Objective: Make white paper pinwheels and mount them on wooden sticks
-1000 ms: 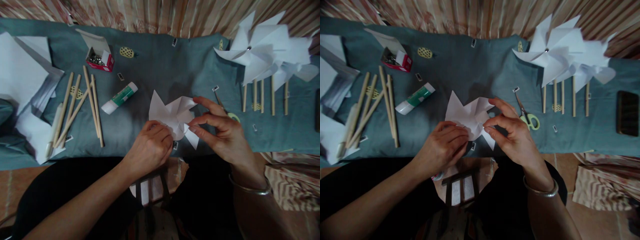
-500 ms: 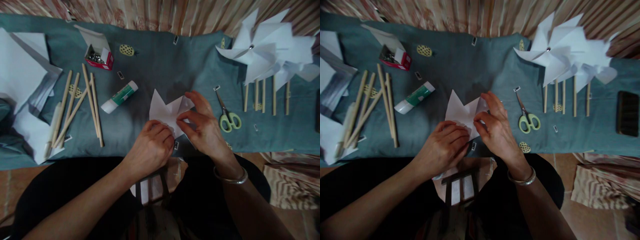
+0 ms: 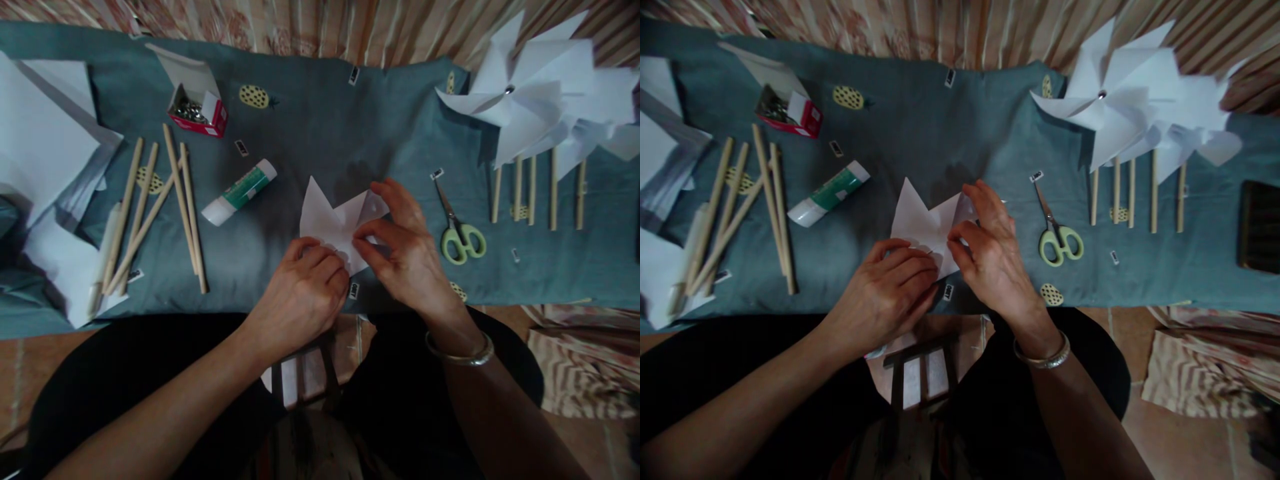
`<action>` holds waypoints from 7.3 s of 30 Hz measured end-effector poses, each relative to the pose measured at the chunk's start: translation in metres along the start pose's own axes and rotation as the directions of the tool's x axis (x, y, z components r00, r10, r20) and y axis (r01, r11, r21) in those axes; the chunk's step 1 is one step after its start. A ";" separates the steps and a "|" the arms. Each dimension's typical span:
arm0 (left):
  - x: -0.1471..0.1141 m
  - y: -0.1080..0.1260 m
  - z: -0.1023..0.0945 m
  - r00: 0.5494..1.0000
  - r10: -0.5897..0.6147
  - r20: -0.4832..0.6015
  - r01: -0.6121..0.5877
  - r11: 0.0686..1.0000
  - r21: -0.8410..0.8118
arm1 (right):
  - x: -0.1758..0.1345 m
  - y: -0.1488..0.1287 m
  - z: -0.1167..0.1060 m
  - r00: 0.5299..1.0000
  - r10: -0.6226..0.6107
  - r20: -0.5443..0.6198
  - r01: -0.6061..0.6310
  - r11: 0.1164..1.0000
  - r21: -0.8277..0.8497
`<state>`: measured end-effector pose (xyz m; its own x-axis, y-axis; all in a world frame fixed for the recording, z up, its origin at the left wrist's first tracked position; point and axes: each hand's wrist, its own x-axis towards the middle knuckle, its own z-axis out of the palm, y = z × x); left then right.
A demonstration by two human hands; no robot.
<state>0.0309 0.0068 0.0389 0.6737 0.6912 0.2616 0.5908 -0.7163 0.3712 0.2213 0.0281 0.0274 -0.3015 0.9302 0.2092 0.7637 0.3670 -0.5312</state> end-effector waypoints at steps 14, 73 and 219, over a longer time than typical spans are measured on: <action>-0.001 -0.001 -0.001 1.000 0.007 0.020 -0.007 1.000 0.002 | 0.001 -0.003 -0.002 0.998 0.053 0.032 -0.054 0.998 0.020; 0.015 -0.059 -0.009 0.982 -0.154 -0.106 0.124 0.961 -0.245 | -0.028 -0.003 0.016 0.996 -0.081 -0.032 0.075 0.985 -0.154; 0.005 -0.028 0.001 0.658 -0.710 0.250 0.410 0.060 -0.910 | -0.018 0.002 0.019 0.975 -0.212 -0.070 0.195 0.962 -0.193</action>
<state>0.0181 0.0300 0.0286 0.1348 0.9398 -0.3141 -0.0925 0.3275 0.9403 0.2173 0.0123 0.0070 -0.4159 0.8290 0.3739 0.7855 0.5347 -0.3117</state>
